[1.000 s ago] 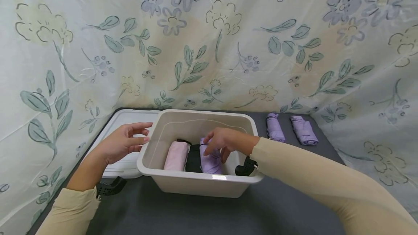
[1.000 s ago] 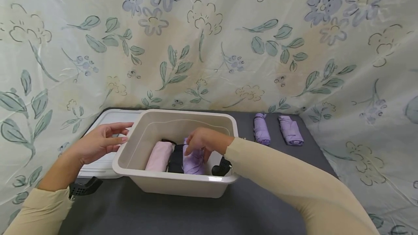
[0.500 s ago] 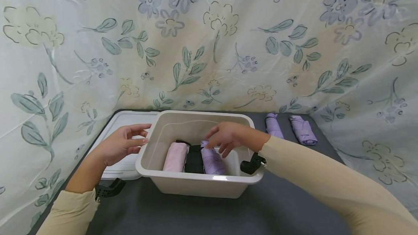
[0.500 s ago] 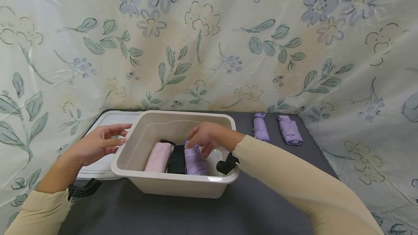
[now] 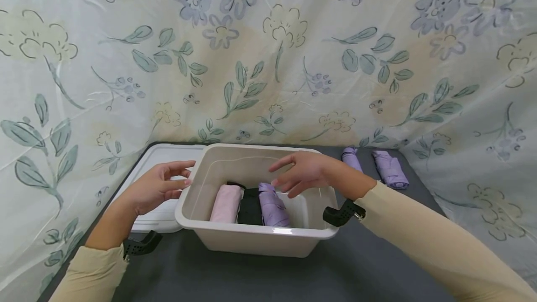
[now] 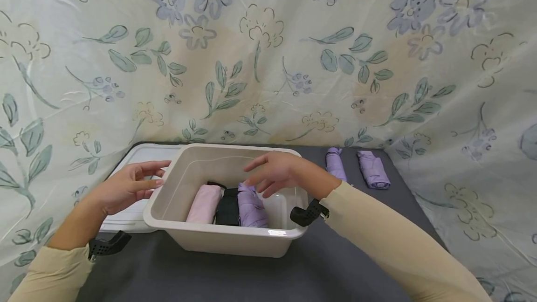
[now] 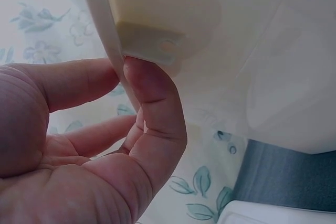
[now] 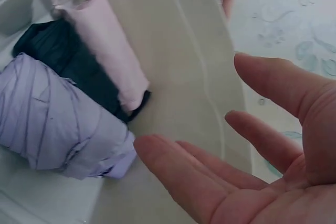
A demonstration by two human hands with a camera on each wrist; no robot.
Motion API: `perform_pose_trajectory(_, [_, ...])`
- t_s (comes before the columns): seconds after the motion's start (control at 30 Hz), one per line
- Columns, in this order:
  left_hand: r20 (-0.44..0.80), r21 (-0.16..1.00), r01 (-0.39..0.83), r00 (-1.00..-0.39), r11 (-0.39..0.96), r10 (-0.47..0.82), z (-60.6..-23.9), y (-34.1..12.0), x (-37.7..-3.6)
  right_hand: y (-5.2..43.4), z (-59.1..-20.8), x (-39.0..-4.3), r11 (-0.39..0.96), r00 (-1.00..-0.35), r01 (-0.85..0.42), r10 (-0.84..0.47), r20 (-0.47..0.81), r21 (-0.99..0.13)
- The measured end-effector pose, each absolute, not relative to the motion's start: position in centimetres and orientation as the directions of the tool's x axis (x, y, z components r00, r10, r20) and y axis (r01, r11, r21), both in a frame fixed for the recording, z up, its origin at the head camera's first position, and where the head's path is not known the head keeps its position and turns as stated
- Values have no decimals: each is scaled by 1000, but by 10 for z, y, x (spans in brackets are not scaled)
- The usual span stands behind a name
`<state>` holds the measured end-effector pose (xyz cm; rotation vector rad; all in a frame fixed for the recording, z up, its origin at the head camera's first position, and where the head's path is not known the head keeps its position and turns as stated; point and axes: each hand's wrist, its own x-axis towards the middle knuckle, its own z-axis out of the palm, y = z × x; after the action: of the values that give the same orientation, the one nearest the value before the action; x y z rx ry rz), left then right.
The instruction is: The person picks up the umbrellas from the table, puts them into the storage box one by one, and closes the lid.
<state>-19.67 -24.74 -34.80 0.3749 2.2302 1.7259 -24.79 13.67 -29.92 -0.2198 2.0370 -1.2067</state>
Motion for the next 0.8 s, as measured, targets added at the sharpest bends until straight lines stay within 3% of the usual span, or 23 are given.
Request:
perform_pose_trajectory(0.43, [-66,968,32,-925,249,375,-351,-249,-197,182,-289,-244,323,-773,169,-542,-328,-931])
perform_pose_trajectory(0.8, [-57,969,41,-922,242,384,-352,-251,-200,226,-300,-256,76,-878,116,-459,-138,-990])
